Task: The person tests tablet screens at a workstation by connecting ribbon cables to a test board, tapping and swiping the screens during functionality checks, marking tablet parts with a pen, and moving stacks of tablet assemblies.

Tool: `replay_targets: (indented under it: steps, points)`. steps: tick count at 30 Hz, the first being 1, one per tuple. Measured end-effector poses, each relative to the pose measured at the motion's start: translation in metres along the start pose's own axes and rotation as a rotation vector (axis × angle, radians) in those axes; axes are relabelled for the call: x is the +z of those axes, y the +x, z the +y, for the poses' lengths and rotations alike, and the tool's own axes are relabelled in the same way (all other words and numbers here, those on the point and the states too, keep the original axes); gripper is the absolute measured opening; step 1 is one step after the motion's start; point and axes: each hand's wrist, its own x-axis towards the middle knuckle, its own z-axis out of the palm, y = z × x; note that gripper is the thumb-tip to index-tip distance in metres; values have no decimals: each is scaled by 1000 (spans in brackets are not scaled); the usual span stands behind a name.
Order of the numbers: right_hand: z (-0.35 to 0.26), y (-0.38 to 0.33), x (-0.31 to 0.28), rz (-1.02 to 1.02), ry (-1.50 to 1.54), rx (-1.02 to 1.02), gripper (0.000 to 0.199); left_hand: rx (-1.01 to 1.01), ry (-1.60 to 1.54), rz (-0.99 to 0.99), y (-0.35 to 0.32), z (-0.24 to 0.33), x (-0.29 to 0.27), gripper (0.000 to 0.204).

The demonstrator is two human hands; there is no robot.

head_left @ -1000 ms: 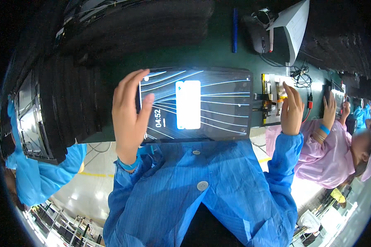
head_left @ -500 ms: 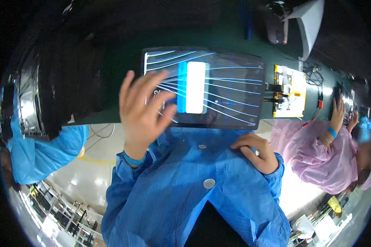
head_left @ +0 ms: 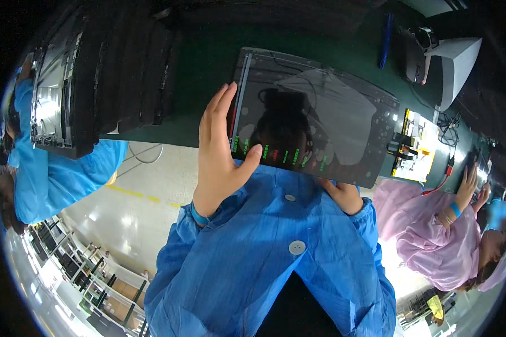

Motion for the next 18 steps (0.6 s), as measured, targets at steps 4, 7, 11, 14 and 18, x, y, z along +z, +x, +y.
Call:
replay_targets:
  steps: [4,7,11,14,18]
  points:
    - [-10,-2,-7,-14,-149,-60,27,36,101,-27,5,6,-2,80]
    - [-38,-10,-27,-129,-214,-42,33,53,83,-39,12,5,-8,80]
    - [-93,-14,-66,-365,37,-140,36,-32,73,-51,55,-4,-18,59]
    - [-117,-13,-85,-441,161,-362,36,-87,74,-63,94,-18,-23,31]
    - [-129,-6,-101,-303,183,-397,36,61,152,-24,114,-17,-18,15]
